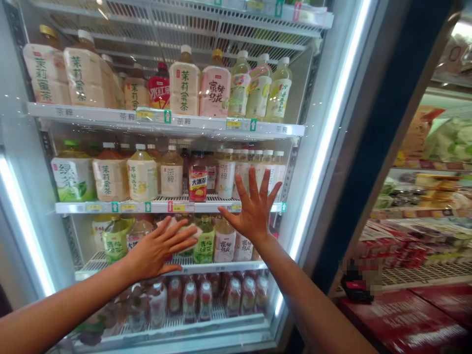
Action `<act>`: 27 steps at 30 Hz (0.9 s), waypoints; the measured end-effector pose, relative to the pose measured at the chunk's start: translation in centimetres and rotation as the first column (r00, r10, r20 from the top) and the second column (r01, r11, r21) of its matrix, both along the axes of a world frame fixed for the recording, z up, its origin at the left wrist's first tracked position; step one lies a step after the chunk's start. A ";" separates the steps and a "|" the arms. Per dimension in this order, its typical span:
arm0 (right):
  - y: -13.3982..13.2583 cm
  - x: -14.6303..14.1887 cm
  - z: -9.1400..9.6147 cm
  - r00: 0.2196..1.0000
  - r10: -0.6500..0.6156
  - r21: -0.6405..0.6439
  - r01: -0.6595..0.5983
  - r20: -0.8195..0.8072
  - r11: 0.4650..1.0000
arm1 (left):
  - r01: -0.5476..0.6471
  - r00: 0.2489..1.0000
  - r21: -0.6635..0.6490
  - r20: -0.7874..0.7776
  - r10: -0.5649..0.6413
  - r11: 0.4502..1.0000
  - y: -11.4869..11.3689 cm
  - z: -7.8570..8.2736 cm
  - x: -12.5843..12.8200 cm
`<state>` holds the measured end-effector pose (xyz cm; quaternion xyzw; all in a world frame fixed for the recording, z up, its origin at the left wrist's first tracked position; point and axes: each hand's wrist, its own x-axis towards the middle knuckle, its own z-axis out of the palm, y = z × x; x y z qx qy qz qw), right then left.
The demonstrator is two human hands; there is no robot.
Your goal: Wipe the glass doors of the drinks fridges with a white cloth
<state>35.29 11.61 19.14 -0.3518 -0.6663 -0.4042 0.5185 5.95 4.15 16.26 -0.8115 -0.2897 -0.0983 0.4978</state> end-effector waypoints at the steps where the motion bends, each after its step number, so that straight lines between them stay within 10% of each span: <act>1: -0.5 -0.5 -0.5 1.000 0.000 -0.033 0.001 0.009 0.999 | 0.008 1.000 -0.013 -0.027 -0.008 1.000 -0.4 -0.7 -0.8; 8: -3.1 -7.9 -5.7 0.998 0.065 -0.117 -0.062 0.027 0.991 | -0.175 0.914 0.029 0.377 0.151 0.984 -0.4 7.5 -2.9; 15: -2.0 -8.8 -6.9 1.000 -0.005 -0.094 0.003 -0.023 0.996 | -0.119 0.971 -0.029 0.206 0.123 0.992 -1.2 -4.6 -5.2; 17: -2.0 -8.6 -6.9 0.999 -0.030 -0.116 0.028 -0.020 0.993 | -0.123 0.974 -0.036 0.187 0.128 0.992 -1.7 -3.6 -6.4; 22: -2.1 -8.8 -6.8 0.999 -0.005 -0.050 0.003 -0.038 0.999 | -0.217 0.850 -0.007 0.491 0.193 0.976 -1.0 4.7 -7.2; 24: -2.0 -8.9 -6.8 0.999 0.005 -0.032 -0.006 -0.044 0.999 | -0.208 0.840 -0.006 0.512 0.182 0.978 -1.0 2.7 -7.0; 27: -2.0 -8.9 -6.9 0.999 -0.022 -0.049 0.020 -0.044 0.999 | -0.178 0.899 -0.010 0.406 0.167 0.984 -2.0 -5.6 -6.8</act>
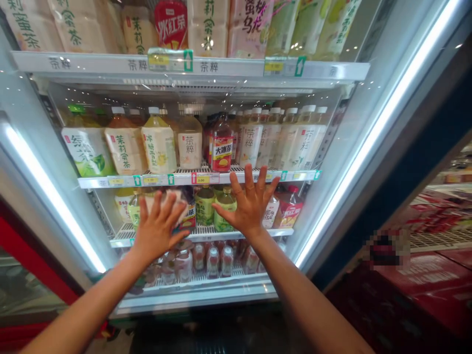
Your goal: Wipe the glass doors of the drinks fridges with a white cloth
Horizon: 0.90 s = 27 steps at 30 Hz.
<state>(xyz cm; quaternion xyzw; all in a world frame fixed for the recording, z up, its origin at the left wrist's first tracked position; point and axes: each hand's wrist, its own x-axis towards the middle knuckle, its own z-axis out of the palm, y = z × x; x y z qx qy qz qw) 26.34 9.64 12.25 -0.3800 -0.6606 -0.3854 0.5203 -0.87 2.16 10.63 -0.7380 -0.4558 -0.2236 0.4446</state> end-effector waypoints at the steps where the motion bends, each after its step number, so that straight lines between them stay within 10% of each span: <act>1: 0.0 0.0 0.0 1.000 -0.002 -0.001 0.002 0.002 1.000 | -0.013 0.999 -0.015 -0.038 0.012 1.000 -0.4 -2.6 0.0; 4: -0.1 0.0 0.0 1.000 0.001 -0.006 -0.001 0.006 1.000 | -0.014 0.998 -0.021 -0.065 0.013 1.000 -0.7 -5.1 0.1; 9: 0.0 0.0 -0.1 1.000 0.025 0.002 -0.025 0.002 1.000 | 0.058 0.978 0.062 0.198 -0.069 0.996 1.2 3.8 2.4; 11: 0.0 0.1 -0.2 1.000 0.024 0.001 -0.024 0.003 1.000 | 0.052 0.970 0.079 0.235 -0.070 0.996 1.8 4.5 3.4; 18: 0.1 0.1 -0.4 0.998 0.055 -0.021 -0.056 -0.019 0.998 | 0.001 0.995 -0.014 -0.101 -0.003 1.000 0.1 -4.9 3.2; 27: -1.4 -0.5 0.1 0.981 0.183 0.015 -0.183 -0.058 0.983 | 0.137 0.977 0.139 0.145 -0.157 0.981 2.7 3.7 7.3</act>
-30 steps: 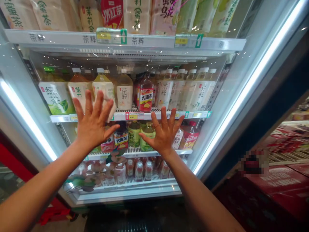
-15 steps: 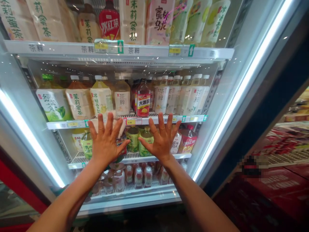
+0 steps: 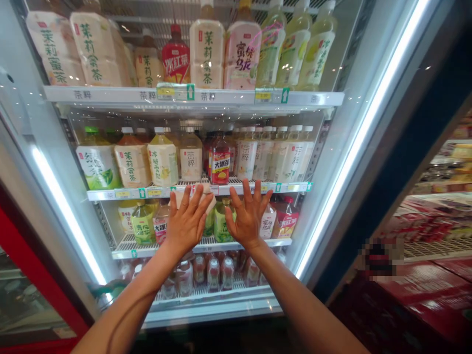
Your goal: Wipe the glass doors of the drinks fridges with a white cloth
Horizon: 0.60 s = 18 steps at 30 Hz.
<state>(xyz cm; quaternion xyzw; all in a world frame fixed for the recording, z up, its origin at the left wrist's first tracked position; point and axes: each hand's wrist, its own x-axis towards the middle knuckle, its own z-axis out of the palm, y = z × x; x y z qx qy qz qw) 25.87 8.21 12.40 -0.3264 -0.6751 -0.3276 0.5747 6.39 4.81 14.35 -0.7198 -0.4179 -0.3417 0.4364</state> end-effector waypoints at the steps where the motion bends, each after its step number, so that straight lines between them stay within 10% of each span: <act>1: -0.7 -0.7 0.1 0.997 0.076 0.002 -0.076 0.003 0.997 | 0.025 1.000 0.018 0.014 -0.026 1.000 0.3 -0.1 0.4; 6: -2.5 -5.2 -0.1 0.904 0.352 -0.088 -0.341 0.241 0.936 | 0.097 0.983 0.122 0.142 -0.114 0.988 -0.5 -1.3 -1.1; 11: -1.1 -5.8 0.0 0.843 0.125 -0.140 -0.059 0.524 0.988 | 0.101 0.942 0.073 0.314 -0.119 0.992 -4.3 -5.1 -7.6; 18: -2.4 -10.9 -3.1 0.885 -0.027 -0.107 0.087 0.465 0.990 | -0.010 0.909 -0.085 0.415 0.045 0.996 -5.5 -9.0 -14.8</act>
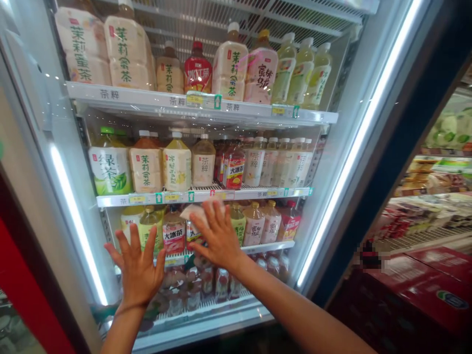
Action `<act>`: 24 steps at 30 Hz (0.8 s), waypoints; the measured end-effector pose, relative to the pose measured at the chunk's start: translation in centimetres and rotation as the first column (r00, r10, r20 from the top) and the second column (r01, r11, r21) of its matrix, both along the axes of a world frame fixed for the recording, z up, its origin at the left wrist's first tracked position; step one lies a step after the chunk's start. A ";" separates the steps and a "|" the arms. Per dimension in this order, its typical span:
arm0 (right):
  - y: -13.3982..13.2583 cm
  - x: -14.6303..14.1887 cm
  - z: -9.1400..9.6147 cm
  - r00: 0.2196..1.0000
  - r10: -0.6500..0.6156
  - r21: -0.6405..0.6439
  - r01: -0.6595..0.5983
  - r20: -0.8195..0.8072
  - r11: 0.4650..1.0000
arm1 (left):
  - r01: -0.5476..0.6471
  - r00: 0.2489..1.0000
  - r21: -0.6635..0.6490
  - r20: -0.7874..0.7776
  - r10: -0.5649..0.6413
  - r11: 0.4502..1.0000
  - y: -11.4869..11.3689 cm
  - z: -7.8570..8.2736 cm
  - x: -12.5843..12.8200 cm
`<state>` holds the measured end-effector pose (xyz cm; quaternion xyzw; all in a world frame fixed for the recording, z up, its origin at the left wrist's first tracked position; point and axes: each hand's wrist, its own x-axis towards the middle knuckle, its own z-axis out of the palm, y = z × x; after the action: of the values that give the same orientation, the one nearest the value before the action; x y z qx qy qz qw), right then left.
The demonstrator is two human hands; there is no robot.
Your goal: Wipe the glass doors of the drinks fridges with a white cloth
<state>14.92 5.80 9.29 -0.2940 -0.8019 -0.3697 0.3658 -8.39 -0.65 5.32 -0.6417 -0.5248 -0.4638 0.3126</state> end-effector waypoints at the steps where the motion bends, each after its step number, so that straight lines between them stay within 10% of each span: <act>1: -0.4 -1.3 -0.2 0.992 0.039 0.016 -0.041 0.120 0.999 | -0.013 1.000 -0.006 0.028 0.013 1.000 0.2 0.0 -0.4; 4: -1.0 -3.9 1.9 0.919 0.109 0.063 -0.143 0.379 0.988 | -0.036 0.994 -0.022 0.107 0.038 0.999 0.5 0.0 -1.0; 8: -0.5 -4.6 5.9 0.986 -0.008 -0.004 0.009 0.165 1.000 | -0.018 0.991 -0.043 0.130 0.024 0.999 0.7 -0.4 -1.0; 15: -0.5 -4.1 1.7 0.678 0.020 0.161 -0.203 0.735 0.966 | -0.005 0.993 -0.022 0.117 0.008 1.000 0.4 0.0 -0.4; 19: 0.8 -2.4 10.7 0.977 -0.044 0.157 0.010 0.211 0.987 | 0.004 0.993 -0.055 0.120 0.003 0.998 0.2 0.4 -0.1; 21: 1.5 -1.1 13.5 0.990 -0.108 0.106 0.118 -0.095 0.987 | 0.012 0.994 -0.087 0.107 -0.002 0.996 0.3 0.7 0.2; 24: 1.3 1.2 9.0 0.985 -0.082 0.082 0.095 -0.152 0.992 | 0.013 0.996 -0.102 0.091 -0.004 0.995 0.5 1.1 1.1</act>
<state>16.17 7.14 18.32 -0.3396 -0.7414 -0.3980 0.4202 -7.30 -0.19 6.40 -0.6376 -0.5588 -0.4660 0.2530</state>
